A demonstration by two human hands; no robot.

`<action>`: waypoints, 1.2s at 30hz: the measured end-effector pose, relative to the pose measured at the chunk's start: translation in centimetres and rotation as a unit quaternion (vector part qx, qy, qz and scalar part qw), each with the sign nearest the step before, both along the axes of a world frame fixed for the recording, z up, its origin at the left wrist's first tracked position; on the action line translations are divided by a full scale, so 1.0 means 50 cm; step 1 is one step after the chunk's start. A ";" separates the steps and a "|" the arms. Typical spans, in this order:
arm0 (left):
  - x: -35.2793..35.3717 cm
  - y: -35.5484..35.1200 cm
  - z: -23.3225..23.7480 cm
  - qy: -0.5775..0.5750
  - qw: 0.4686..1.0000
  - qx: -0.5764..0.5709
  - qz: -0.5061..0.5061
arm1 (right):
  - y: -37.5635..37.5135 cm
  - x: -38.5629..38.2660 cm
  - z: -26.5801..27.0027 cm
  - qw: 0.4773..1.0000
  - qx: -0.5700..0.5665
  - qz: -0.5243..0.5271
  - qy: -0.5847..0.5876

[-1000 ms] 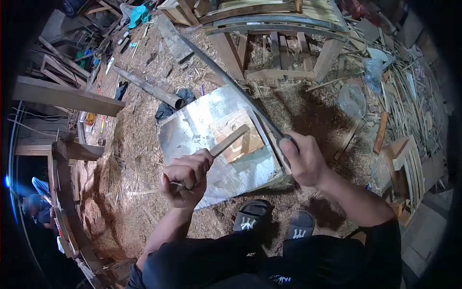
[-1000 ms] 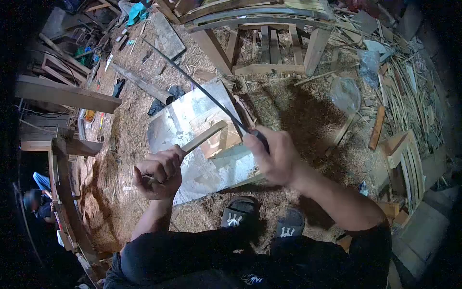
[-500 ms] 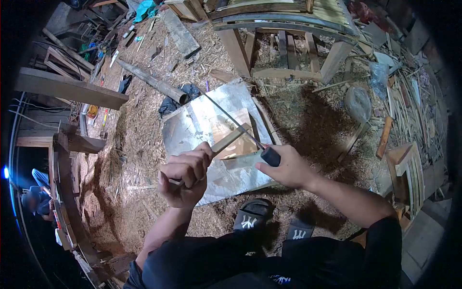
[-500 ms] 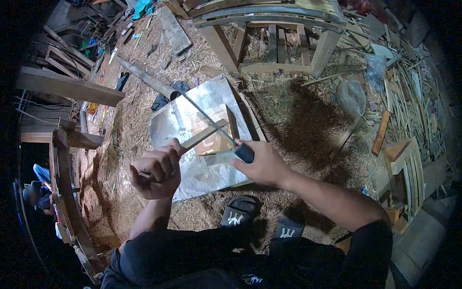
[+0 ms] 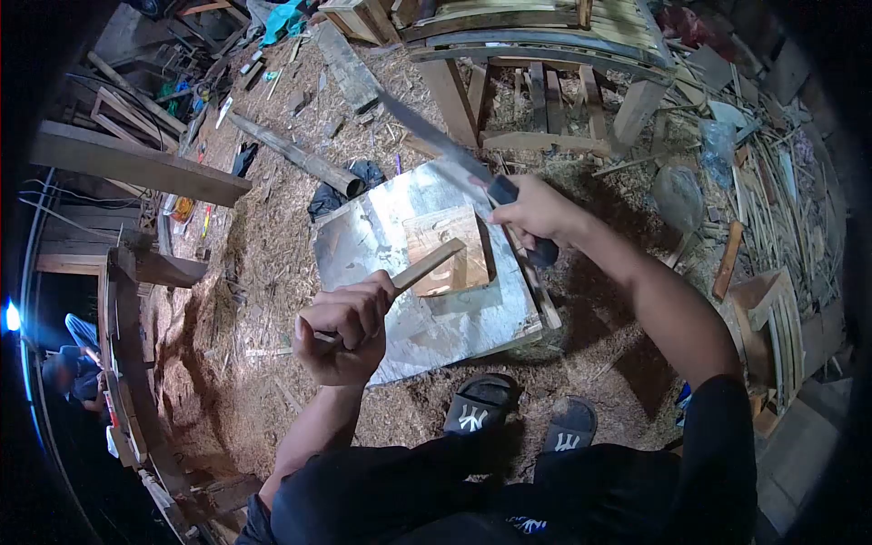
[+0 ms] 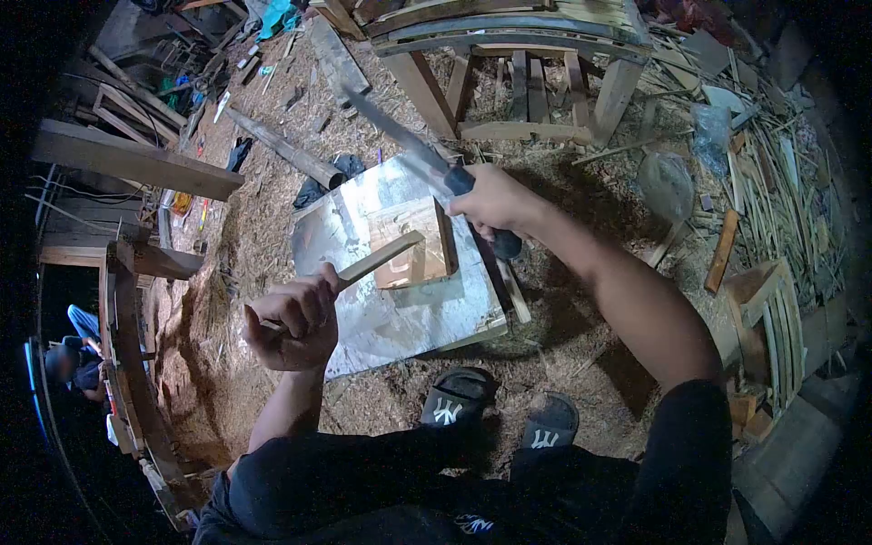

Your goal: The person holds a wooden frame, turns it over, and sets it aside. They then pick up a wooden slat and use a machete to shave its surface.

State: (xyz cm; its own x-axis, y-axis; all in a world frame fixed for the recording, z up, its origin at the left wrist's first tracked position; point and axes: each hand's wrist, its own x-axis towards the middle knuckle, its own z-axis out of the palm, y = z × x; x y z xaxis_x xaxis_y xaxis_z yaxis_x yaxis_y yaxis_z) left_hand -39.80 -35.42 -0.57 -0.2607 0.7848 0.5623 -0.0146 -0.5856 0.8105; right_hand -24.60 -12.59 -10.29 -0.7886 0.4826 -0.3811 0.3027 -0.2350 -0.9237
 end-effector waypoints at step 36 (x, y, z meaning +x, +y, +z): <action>-0.002 -0.014 0.037 -0.081 0.996 0.010 -0.035 | -0.201 0.141 0.007 0.996 0.067 -0.034 0.053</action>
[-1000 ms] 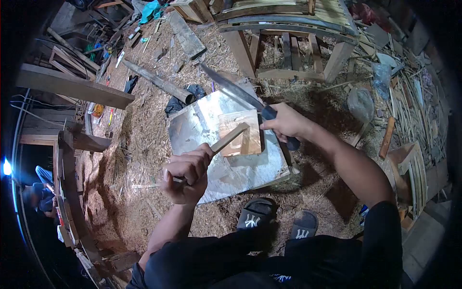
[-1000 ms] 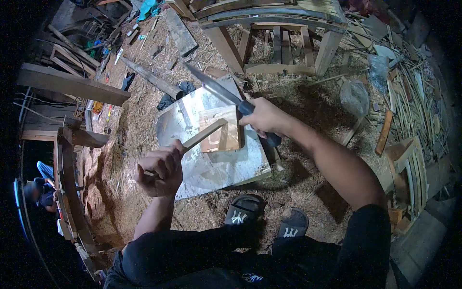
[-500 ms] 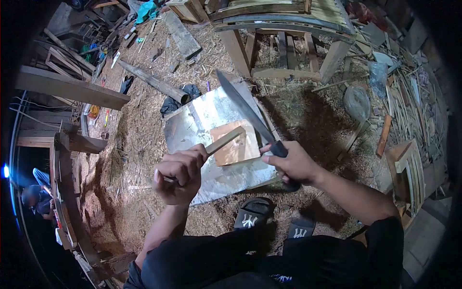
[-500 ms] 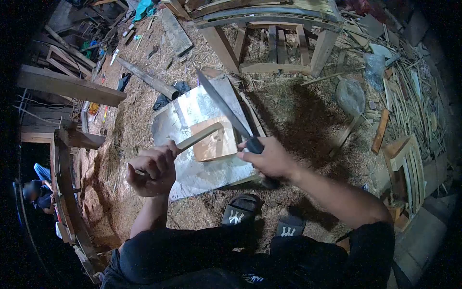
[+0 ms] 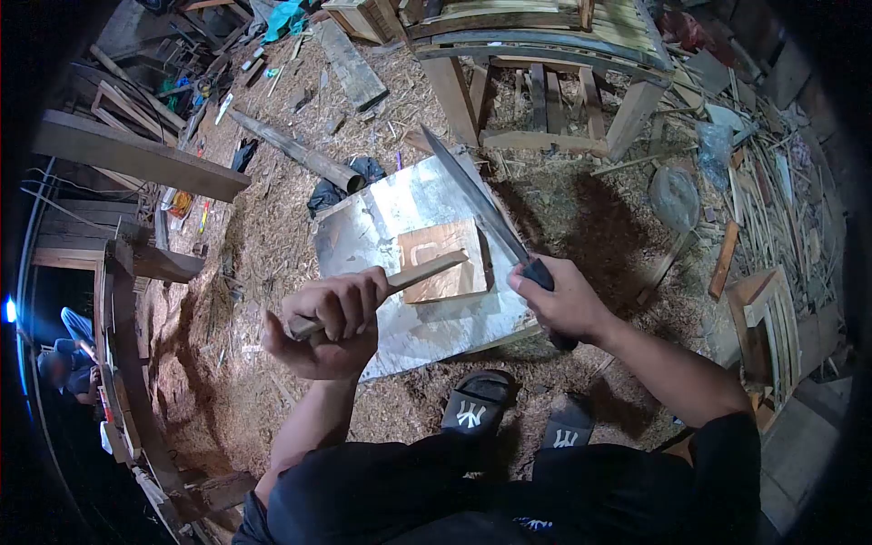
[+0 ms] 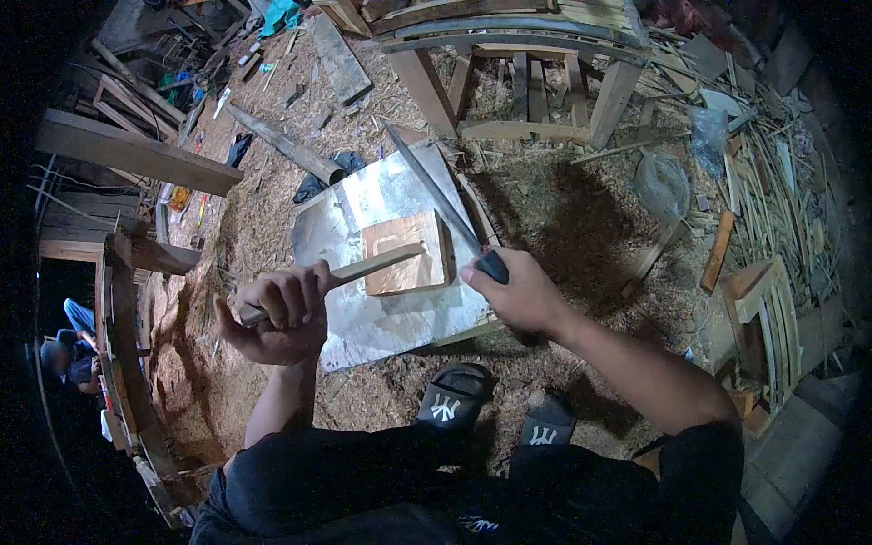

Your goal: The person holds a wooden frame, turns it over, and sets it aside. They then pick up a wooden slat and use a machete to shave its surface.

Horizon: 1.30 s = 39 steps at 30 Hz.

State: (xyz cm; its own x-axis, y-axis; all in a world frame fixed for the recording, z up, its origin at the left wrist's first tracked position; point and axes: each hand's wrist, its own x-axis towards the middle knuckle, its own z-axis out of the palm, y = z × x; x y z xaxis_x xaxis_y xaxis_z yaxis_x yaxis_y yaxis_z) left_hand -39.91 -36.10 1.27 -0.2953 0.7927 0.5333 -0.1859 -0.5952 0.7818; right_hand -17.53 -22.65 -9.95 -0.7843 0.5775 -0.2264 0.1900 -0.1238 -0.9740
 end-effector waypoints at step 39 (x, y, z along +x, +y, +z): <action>0.017 0.004 -0.069 0.033 0.997 -0.015 0.062 | -0.009 0.007 -0.018 0.989 0.140 -0.024 -0.040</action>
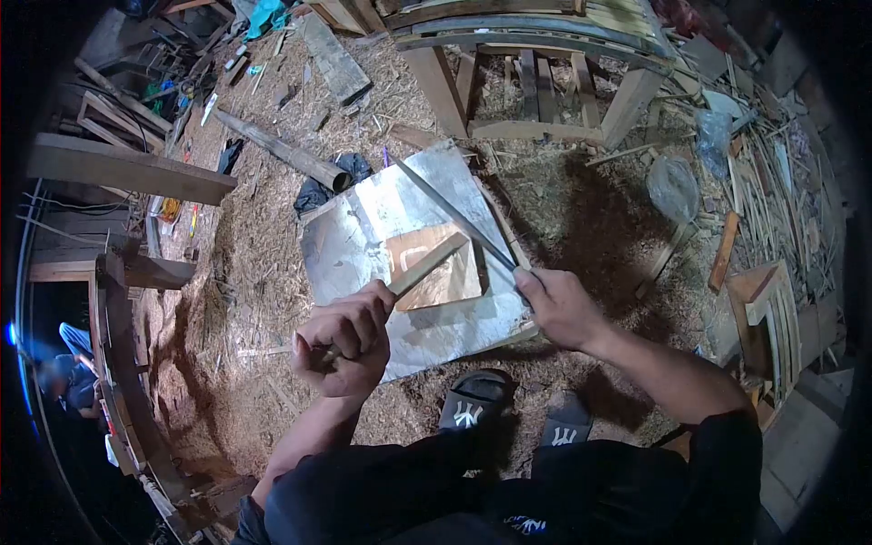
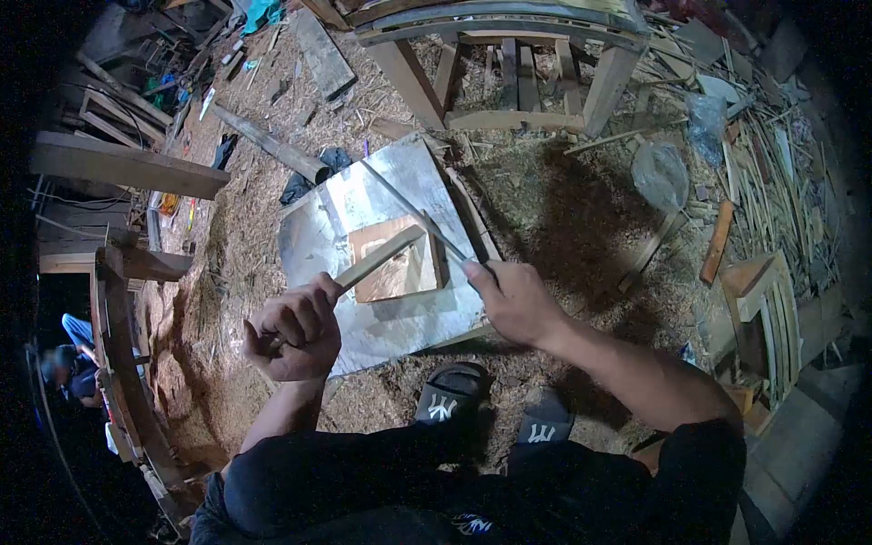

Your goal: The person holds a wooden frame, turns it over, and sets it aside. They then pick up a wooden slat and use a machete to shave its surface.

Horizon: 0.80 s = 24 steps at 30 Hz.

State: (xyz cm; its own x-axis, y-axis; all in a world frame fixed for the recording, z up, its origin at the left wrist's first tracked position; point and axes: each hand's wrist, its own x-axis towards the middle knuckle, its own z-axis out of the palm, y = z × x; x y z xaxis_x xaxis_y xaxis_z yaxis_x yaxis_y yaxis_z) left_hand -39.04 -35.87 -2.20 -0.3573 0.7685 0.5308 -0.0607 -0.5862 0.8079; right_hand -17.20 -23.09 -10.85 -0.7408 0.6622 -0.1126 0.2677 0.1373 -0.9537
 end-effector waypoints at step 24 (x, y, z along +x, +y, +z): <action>0.020 0.010 -0.003 -0.025 0.999 0.023 0.017 | -0.023 -0.003 0.012 0.998 0.024 0.045 -0.024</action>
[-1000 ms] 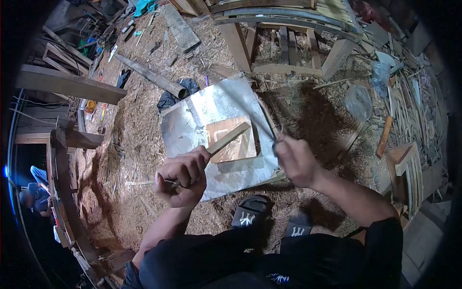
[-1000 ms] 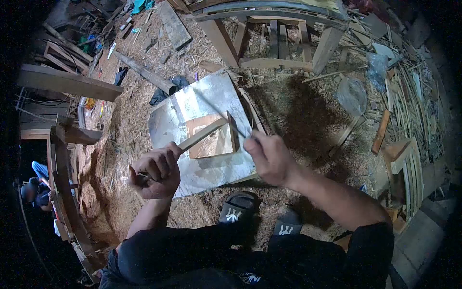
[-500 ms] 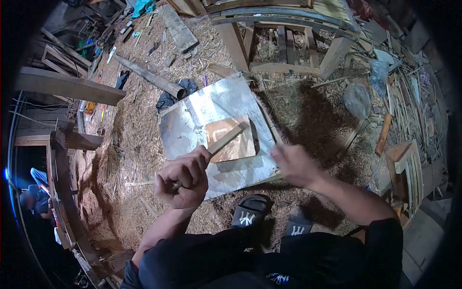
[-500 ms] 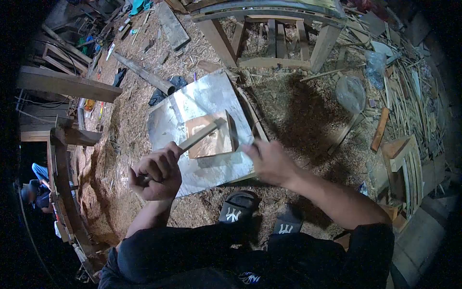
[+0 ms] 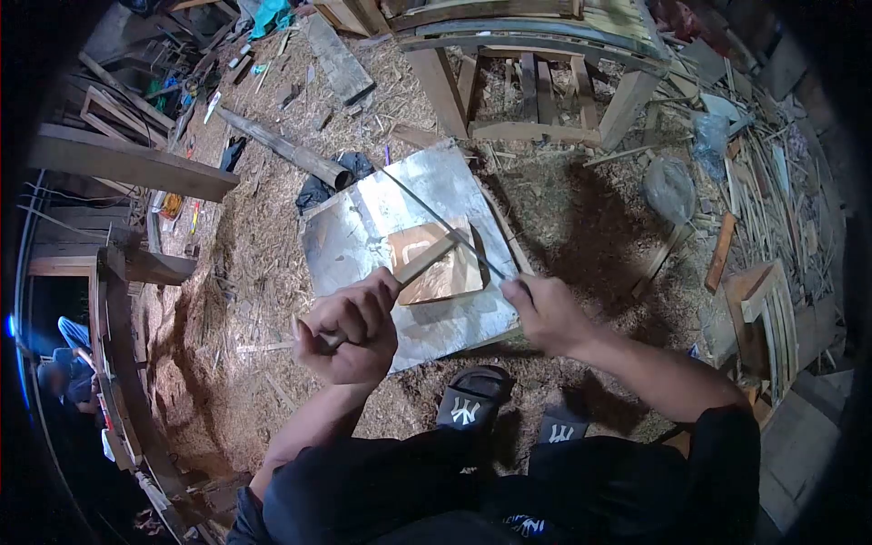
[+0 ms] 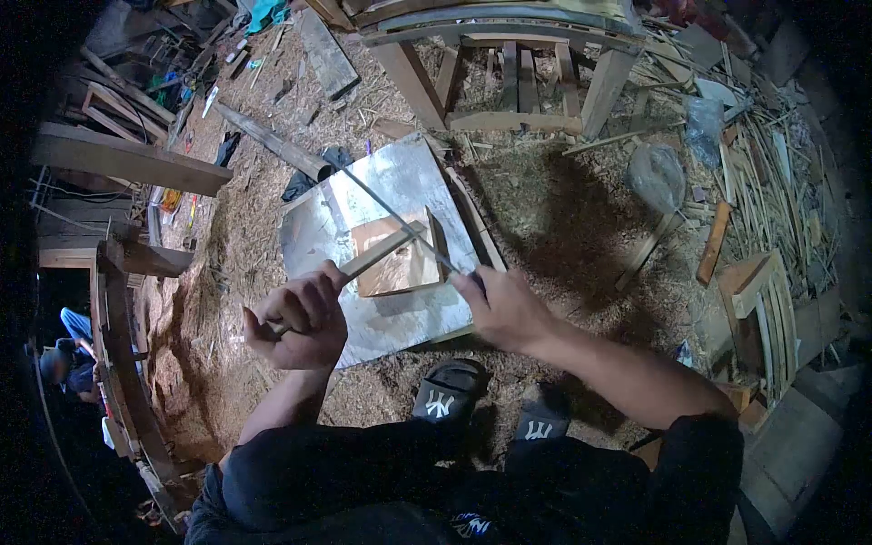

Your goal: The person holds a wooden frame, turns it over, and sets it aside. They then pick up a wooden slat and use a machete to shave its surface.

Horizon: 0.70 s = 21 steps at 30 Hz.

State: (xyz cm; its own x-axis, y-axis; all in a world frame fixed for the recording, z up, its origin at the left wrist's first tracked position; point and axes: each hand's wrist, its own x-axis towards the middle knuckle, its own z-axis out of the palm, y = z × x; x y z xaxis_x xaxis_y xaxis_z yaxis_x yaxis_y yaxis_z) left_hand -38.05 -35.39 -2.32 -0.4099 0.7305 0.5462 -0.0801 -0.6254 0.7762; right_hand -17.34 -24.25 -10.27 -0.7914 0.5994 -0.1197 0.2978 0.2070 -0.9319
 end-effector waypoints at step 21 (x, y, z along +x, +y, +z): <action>0.003 0.002 -0.001 0.014 1.000 0.001 -0.011 | 0.029 0.006 0.091 0.994 0.008 -0.040 0.102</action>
